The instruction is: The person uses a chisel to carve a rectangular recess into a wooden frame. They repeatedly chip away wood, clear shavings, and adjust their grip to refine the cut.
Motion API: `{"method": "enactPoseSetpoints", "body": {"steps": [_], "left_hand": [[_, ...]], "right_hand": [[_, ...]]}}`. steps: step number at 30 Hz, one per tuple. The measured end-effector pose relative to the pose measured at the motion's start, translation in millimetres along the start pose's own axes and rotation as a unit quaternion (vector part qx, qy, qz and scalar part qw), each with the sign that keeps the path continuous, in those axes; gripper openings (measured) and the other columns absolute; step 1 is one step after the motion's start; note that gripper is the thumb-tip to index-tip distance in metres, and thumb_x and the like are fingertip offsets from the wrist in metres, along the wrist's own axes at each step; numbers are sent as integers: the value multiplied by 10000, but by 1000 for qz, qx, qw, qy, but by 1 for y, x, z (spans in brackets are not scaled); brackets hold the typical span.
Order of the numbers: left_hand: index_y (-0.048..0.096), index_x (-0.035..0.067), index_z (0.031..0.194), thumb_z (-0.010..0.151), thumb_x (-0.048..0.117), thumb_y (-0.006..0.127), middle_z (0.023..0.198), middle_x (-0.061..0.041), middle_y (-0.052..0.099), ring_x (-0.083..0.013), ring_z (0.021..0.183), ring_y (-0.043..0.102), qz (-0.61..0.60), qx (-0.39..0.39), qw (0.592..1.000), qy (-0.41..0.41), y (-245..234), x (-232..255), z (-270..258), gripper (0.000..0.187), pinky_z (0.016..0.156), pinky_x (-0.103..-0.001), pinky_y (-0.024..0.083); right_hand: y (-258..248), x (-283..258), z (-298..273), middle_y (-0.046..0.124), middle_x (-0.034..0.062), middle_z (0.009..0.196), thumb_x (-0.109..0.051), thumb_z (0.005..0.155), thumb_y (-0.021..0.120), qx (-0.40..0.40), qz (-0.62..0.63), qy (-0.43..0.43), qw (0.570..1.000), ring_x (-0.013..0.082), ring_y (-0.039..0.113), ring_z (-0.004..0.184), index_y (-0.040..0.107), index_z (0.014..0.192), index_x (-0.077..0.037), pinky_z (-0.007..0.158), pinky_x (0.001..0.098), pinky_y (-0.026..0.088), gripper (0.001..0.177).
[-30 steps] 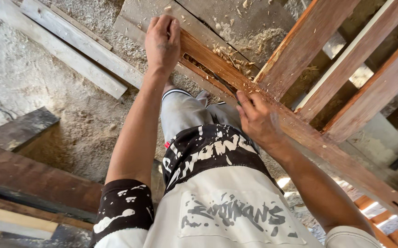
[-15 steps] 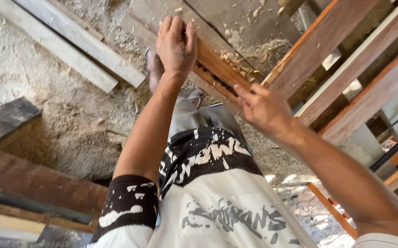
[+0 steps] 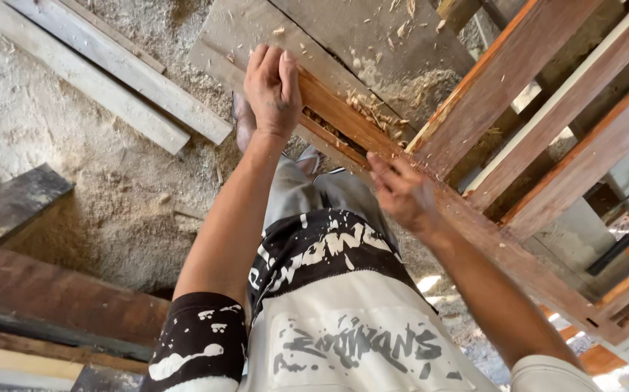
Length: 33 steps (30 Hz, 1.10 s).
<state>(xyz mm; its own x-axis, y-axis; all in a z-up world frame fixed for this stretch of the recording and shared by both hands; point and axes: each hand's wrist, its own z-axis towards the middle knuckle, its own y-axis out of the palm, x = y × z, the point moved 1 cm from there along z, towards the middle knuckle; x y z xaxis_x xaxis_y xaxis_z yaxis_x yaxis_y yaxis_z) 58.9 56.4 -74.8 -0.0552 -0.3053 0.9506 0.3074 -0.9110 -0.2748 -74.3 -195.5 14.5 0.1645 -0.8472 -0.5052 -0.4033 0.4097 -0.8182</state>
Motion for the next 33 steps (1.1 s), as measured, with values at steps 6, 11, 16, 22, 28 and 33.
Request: {"method": "enactPoseSetpoints", "body": {"steps": [6,11,16,22,28,33], "left_hand": [[573,9,825,1095,287,431,827,-96,460,-226,794,497,-16,-13,1000,-20,2,-20,-9,413,739,-370,442],[633,-5,872,1094,303,421,861,-107,504,-228,807,539,-24,-12,999,-26,1,-20,-7,435,748,-363,461],[643,-14,882,1100,294,420,873,-110,532,-242,801,559,-34,-4,999,-34,-3,-14,-7,439,746,-358,469],[657,-15,878,1104,283,429,885,-109,564,-249,831,585,-13,4,1000,-20,-2,-9,-5,438,795,-355,490],[656,-22,897,1106,278,432,887,-118,560,-265,838,586,-16,-3,999,-31,-5,-4,-5,429,798,-351,493],[640,-25,897,1109,254,442,880,-150,559,-304,836,572,-19,-11,1000,-19,-9,-3,-9,402,785,-386,488]], "right_hand": [[-13,25,2,713,113,1055,-102,1033,678,1,130,-66,989,135,627,771,686,1357,-118,572,228,560,325],[-19,7,6,705,78,924,-121,981,680,-53,159,53,984,135,554,593,722,1284,-109,423,267,481,306],[-49,-19,-3,697,51,911,-127,981,677,-37,61,34,997,121,584,612,731,1311,-137,493,294,506,335],[-58,-16,-20,696,55,900,-137,958,707,-72,-8,47,996,134,602,547,726,1299,-144,416,266,535,341],[-37,-32,-15,641,81,864,-131,981,714,9,-9,12,1000,125,559,592,711,1337,-125,430,256,484,356],[-38,-6,0,649,59,885,-126,998,619,-108,17,24,994,112,503,534,712,1330,-116,360,229,433,345]]}}
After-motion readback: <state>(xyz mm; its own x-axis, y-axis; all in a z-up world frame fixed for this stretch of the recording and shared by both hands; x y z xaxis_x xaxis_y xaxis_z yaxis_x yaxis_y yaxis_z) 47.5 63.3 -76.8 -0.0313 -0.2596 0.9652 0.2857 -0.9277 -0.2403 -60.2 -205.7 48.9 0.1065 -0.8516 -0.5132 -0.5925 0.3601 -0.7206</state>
